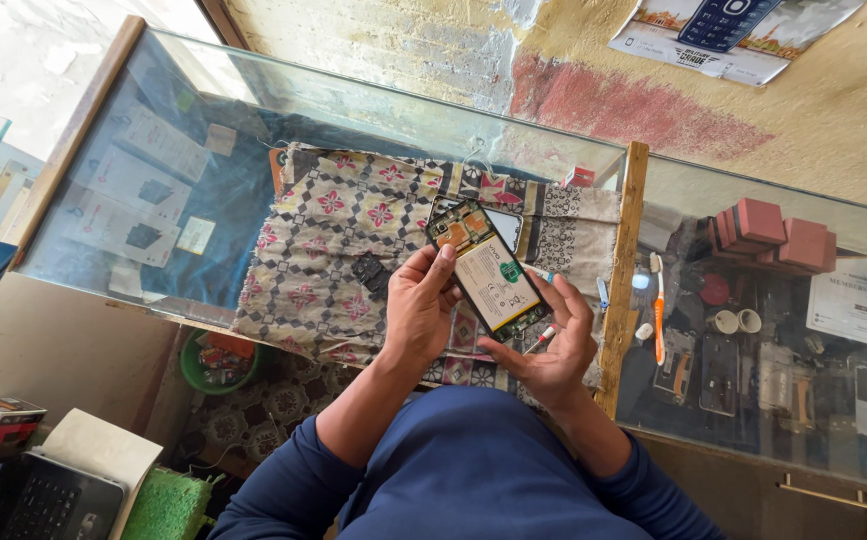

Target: The person removes the old battery from a disassembled smartphone, applies adhesive tape to a new battery, and installs it into the phone chassis. The person uses a screwdriver to loosen internal components and handles the battery and phone parts by hand.

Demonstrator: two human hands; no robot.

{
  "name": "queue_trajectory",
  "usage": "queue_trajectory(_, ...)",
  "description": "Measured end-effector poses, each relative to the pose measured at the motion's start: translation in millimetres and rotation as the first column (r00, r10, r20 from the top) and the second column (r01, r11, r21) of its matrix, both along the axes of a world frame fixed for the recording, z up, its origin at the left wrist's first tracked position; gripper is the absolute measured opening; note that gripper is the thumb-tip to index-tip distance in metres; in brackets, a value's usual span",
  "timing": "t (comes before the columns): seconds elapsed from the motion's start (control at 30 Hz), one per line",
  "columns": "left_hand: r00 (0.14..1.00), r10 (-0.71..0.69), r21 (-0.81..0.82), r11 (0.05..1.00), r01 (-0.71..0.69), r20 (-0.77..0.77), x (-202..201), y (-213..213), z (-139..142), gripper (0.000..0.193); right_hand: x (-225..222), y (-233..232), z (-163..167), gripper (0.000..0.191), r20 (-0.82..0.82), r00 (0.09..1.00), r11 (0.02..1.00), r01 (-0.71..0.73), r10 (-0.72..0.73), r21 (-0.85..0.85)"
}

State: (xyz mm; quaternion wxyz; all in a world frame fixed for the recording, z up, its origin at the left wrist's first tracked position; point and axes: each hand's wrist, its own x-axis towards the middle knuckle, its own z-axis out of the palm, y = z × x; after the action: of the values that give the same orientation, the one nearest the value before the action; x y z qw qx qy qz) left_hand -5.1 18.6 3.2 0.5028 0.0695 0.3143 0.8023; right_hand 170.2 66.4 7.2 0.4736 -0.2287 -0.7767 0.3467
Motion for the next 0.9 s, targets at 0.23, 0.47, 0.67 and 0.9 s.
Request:
queue_trajectory(0.23, 0.966, -0.173, 0.201, 0.971, 0.133, 0.195, 18, 2, 27, 0.05, -10, -4, 7, 0.1, -0.077, 0.996, 0.998, 0.04, -0.037, 0.047)
queue_trajectory(0.47, 0.91, -0.355, 0.457, 0.859, 0.228, 0.212, 8, 1, 23, 0.08, 2, -10, -5, 0.075, 0.089, 0.994, 0.988, -0.079, 0.068, 0.136)
queue_trajectory(0.67, 0.938, -0.224, 0.347, 0.93, 0.124, 0.265, 1, -9, 20, 0.076, 42, 38, -28, 0.033, 0.604, 0.797, 0.975, -0.14, 0.007, 0.174)
queue_trajectory(0.9, 0.922, -0.271, 0.403, 0.904, 0.146, 0.275, 6, -6, 31, 0.071, 62, 64, -25, 0.02, 0.811, 0.58, 0.962, -0.255, 0.073, 0.095)
